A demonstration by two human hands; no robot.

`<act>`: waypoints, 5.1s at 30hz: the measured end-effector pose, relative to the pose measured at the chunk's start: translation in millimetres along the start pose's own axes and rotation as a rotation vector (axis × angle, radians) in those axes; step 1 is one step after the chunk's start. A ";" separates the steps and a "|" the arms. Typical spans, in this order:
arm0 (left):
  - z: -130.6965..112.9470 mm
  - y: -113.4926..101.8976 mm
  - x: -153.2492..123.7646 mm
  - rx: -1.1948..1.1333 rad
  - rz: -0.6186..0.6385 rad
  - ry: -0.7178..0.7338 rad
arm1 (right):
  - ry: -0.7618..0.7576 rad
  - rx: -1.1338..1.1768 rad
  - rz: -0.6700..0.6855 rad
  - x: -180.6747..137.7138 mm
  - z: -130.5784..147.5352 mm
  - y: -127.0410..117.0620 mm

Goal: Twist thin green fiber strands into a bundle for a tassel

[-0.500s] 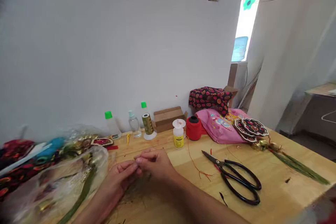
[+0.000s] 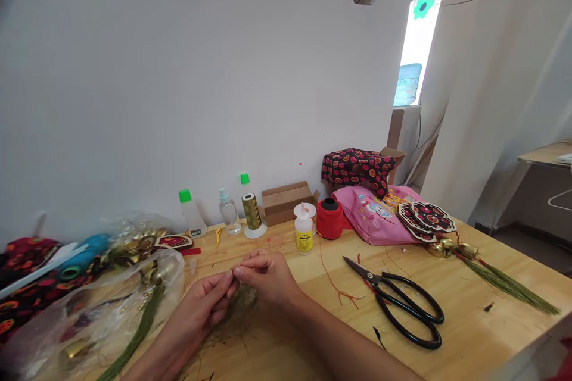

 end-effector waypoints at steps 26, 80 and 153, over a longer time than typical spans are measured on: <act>-6.9 -23.4 2.1 -0.476 -0.396 0.108 | 0.142 -1.185 0.016 4.8 -1.4 -20.3; -8.8 -23.6 3.1 -0.460 -0.415 0.168 | 0.153 -1.009 0.139 -5.9 7.1 -20.1; 4.2 -0.9 -0.4 0.108 0.066 0.084 | -0.084 -0.499 0.034 -2.2 5.3 -2.8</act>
Point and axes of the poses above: each hand's wrist, its own x-axis towards the middle knuckle, its own y-axis out of the palm, z = x × y, the point moved 2 cm from there along x, towards the middle knuckle
